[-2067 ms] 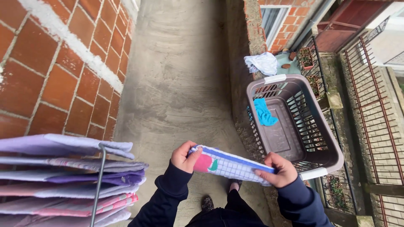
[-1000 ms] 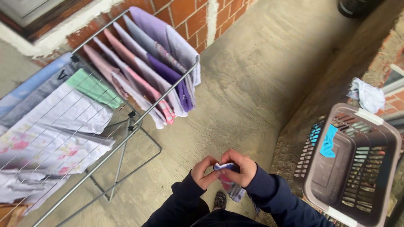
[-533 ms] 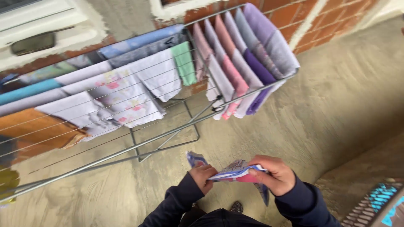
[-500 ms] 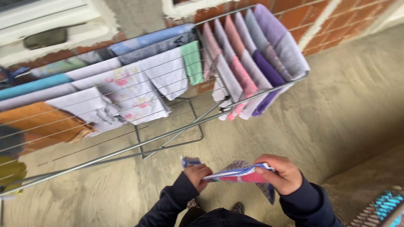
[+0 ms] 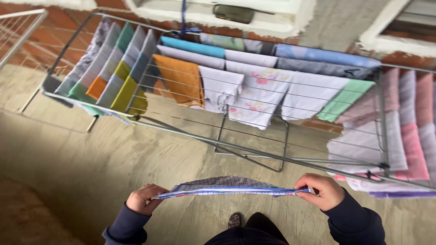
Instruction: The person takes clothes from a laundry basket on a balcony and hangs each item on a folding drying rack, spreading garments over the rack bars. They carry the basket between racks and pick items one at a time from a pile of clothes on a chair.
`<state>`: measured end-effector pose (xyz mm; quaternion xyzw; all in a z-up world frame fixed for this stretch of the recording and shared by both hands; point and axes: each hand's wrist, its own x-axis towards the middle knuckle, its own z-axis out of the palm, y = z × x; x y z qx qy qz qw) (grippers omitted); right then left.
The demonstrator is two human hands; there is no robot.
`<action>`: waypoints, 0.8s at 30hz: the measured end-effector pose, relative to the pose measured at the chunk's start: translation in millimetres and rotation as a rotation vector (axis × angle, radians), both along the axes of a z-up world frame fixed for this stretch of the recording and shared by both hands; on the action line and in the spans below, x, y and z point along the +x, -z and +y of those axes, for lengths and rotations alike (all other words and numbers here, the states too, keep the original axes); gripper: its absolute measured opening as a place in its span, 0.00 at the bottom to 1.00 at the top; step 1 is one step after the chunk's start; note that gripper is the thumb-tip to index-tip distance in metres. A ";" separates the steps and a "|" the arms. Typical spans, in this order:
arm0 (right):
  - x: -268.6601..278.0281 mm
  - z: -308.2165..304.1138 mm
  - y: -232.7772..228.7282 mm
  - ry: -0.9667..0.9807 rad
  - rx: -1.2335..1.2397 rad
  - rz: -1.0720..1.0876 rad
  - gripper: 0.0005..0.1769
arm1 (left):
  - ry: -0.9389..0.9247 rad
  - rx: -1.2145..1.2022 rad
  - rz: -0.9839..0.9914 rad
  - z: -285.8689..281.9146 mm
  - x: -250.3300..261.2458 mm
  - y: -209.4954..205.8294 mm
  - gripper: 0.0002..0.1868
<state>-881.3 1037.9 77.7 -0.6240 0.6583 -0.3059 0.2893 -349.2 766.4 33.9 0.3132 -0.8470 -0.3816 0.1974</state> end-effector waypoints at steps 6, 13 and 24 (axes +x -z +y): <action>44.4 -144.8 32.7 -0.181 0.257 0.080 0.09 | -0.385 0.318 0.170 26.1 107.8 1.4 0.24; 152.4 -313.4 5.3 -0.536 0.625 -0.295 0.05 | -0.993 0.631 0.338 50.3 161.2 -45.2 0.17; 272.0 -480.2 46.0 -0.966 -0.541 0.116 0.16 | -1.108 -0.383 -0.272 50.8 185.0 10.9 0.25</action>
